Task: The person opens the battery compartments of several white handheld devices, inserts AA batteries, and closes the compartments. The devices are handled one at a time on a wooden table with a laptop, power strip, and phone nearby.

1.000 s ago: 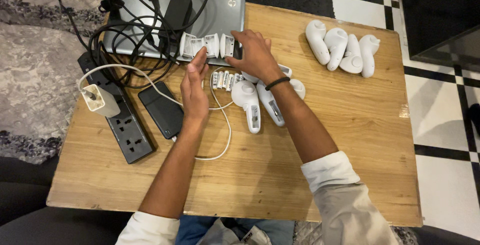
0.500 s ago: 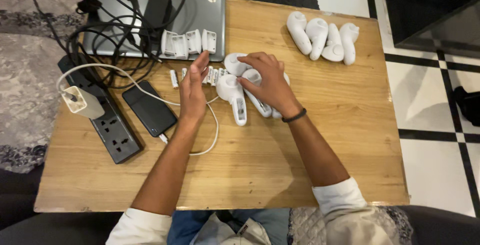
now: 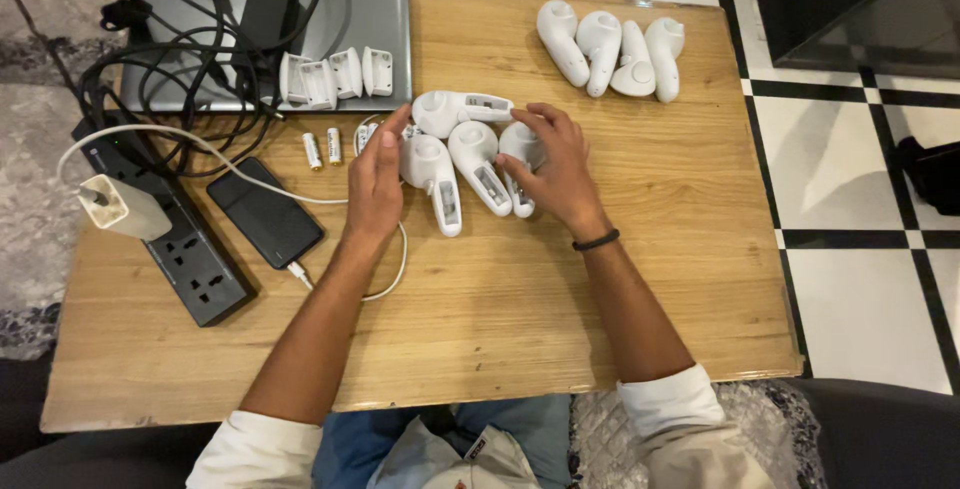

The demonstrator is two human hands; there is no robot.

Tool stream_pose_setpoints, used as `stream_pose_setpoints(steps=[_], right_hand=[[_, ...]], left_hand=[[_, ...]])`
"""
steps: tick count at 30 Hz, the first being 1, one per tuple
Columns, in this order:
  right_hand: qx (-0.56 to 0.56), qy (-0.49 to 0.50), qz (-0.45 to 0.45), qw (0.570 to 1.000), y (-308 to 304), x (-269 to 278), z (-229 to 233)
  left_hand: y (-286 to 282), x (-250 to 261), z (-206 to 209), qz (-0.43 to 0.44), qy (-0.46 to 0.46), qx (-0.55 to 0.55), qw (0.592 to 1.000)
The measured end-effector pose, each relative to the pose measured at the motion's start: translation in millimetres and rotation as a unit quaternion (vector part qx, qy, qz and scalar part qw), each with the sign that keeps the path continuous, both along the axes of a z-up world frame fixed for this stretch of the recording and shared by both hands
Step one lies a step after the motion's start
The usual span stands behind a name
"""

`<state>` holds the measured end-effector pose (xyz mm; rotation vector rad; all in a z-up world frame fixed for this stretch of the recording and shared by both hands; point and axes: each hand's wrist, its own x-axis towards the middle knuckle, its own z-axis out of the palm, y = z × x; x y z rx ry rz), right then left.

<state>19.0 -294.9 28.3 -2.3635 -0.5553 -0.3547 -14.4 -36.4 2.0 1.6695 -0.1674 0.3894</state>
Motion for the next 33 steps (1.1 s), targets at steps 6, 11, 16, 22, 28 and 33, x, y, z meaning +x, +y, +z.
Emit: stream_pose_setpoints(steps=[6, 11, 16, 22, 28, 33], right_hand=[[0.037, -0.006, 0.021, 0.999, 2.2, 5.7, -15.0], [0.041, 0.007, 0.024, 0.999, 4.2, 4.4, -13.0], [0.062, 0.002, 0.002, 0.998, 3.8, 2.2, -9.8], [0.095, -0.043, -0.031, 0.994, -8.1, 15.8, -7.5], [0.058, -0.073, -0.092, 0.991, -20.2, 40.0, -9.0], [0.005, -0.105, -0.141, 0.985, -31.1, 73.4, -13.2]], left_hand=[[-1.7, 2.9, -0.8, -0.013, 0.003, -0.003, 1.0], [0.6, 2.1, -0.8, -0.006, 0.014, 0.016, 1.0], [0.1, 2.6, -0.2, -0.01, 0.004, -0.002, 1.0], [-7.5, 1.6, 6.9, -0.017, -0.014, -0.017, 1.0], [-28.1, 8.4, 18.0, -0.035, -0.003, -0.007, 0.999], [-44.9, 20.8, 27.5, -0.045, -0.006, -0.002, 0.999]])
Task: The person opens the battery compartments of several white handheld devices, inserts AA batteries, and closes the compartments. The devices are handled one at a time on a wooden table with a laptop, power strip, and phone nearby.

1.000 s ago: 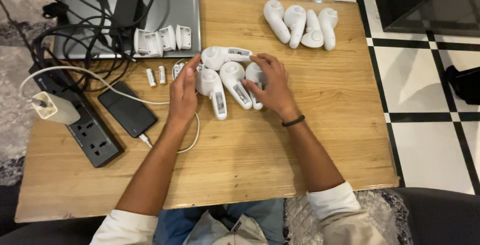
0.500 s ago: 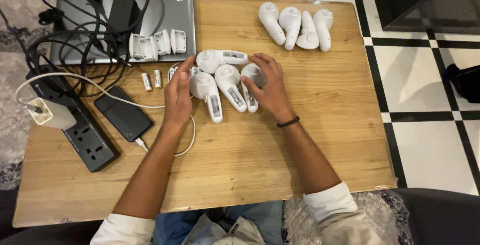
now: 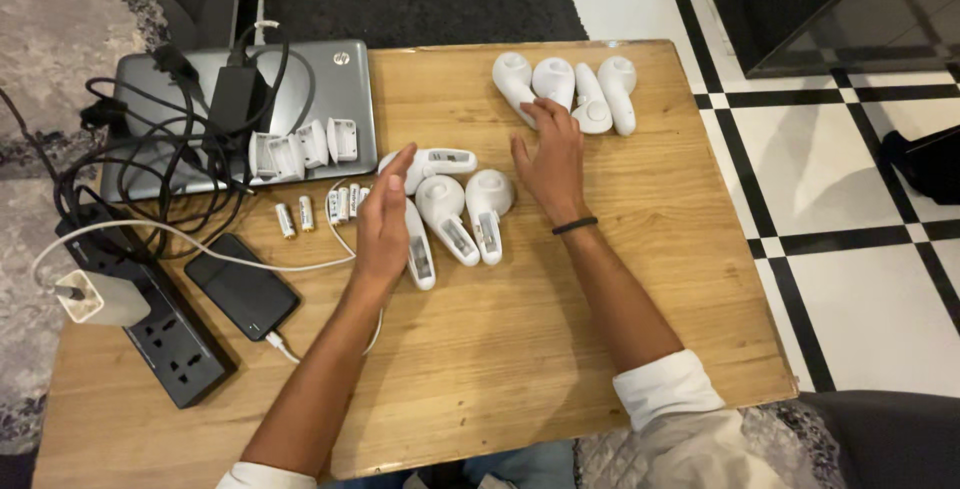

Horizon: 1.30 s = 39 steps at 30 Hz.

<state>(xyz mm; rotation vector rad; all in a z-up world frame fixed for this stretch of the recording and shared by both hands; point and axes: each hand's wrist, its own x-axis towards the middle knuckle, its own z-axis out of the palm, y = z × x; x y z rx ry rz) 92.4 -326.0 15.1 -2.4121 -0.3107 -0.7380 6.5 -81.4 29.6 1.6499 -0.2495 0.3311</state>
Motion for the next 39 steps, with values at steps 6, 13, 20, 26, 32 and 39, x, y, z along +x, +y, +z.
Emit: stream_pose_setpoints(steps=[6, 13, 20, 26, 32, 39], right_hand=[[-0.101, -0.043, -0.055, 0.992, -2.8, 34.4, -12.9], [-0.224, -0.061, -0.118, 0.965, 4.3, 58.6, -31.6], [-0.25, -0.065, -0.128, 0.957, 3.5, 61.5, -41.2], [-0.196, -0.054, -0.1, 0.974, 11.9, 42.8, -35.2], [-0.154, -0.062, -0.078, 0.983, 17.4, 32.2, -25.8], [-0.083, -0.036, -0.089, 0.992, 21.3, 17.3, -10.7]], left_hand=[[-1.9, -2.0, 8.3, 0.01, 0.021, 0.026, 0.999], [1.6, -2.7, 10.7, 0.017, 0.028, 0.021, 0.999], [2.6, -0.9, 5.9, 0.022, 0.006, 0.031, 0.999], [7.5, 1.8, 4.4, 0.039, 0.015, 0.027, 0.999], [10.5, 5.1, 9.7, 0.04, 0.009, 0.026, 0.999], [-5.4, 12.5, 21.3, 0.028, -0.002, 0.021, 0.999]])
